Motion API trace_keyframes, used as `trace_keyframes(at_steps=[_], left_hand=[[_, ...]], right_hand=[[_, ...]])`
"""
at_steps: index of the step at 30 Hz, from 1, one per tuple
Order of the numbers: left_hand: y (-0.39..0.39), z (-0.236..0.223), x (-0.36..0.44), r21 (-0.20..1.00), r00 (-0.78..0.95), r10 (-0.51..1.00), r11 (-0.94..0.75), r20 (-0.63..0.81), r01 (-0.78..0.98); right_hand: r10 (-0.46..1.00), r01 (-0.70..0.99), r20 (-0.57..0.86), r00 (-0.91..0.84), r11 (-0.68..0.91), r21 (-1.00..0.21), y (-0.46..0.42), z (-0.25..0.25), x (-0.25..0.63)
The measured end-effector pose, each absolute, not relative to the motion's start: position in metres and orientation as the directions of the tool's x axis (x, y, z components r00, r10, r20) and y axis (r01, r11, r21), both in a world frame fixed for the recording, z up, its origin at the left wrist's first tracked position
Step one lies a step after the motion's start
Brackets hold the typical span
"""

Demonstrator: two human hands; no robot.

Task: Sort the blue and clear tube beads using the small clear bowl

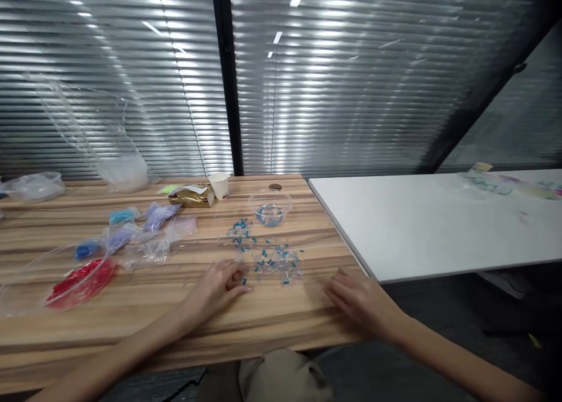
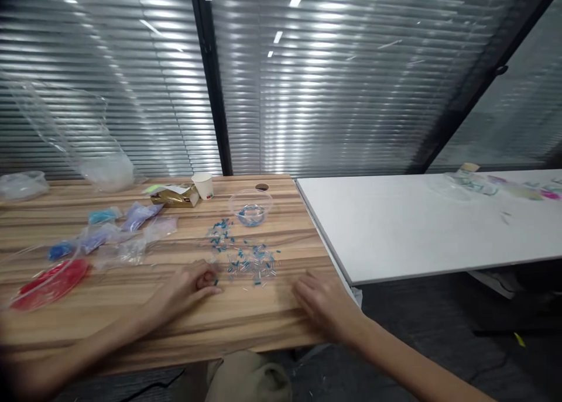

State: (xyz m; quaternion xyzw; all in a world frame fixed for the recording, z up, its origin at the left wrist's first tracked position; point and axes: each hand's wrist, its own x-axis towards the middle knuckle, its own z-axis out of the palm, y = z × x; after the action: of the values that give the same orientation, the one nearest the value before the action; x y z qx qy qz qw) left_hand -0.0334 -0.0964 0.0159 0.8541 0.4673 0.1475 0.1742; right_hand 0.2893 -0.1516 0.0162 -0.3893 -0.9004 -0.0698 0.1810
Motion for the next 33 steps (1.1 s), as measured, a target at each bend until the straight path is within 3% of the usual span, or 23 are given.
trace_keyframes(at_steps=[3,5,7,12,17,21,27,33], left_hand=[[-0.096,0.002,-0.030,0.483,0.471,0.867,-0.488,0.166,0.727],[-0.093,0.000,-0.029,0.501,0.481,0.858,-0.501,0.179,0.706],[-0.090,-0.001,-0.028,0.502,0.506,0.842,-0.524,0.187,0.688],[-0.082,-0.006,-0.016,0.388,0.617,0.723,-0.689,0.310,0.613],[-0.073,-0.010,-0.002,0.317,0.671,0.666,-0.745,0.326,0.586],[-0.068,-0.012,-0.004,0.346,0.634,0.686,-0.727,0.356,0.593],[-0.061,-0.009,-0.002,0.523,0.533,0.754,-0.653,0.383,0.548],[-0.059,-0.008,-0.002,0.484,0.539,0.721,-0.693,0.436,0.535]], right_hand=[[0.824,0.740,0.331,-0.460,0.562,-0.370,-0.135,0.002,0.279],[0.821,0.657,0.311,-0.479,0.570,-0.493,-0.127,-0.002,0.270],[0.806,0.603,0.313,-0.502,0.586,-0.542,-0.122,-0.004,0.262],[0.786,0.548,0.349,-0.511,0.610,-0.572,-0.116,-0.008,0.251],[0.742,0.514,0.390,-0.545,0.663,-0.544,-0.110,-0.009,0.242],[0.733,0.510,0.391,-0.557,0.673,-0.536,-0.103,-0.010,0.234],[0.715,0.610,0.396,-0.576,0.698,-0.374,-0.100,-0.012,0.228],[0.690,0.530,0.487,-0.536,0.724,-0.442,-0.088,-0.004,0.220]])
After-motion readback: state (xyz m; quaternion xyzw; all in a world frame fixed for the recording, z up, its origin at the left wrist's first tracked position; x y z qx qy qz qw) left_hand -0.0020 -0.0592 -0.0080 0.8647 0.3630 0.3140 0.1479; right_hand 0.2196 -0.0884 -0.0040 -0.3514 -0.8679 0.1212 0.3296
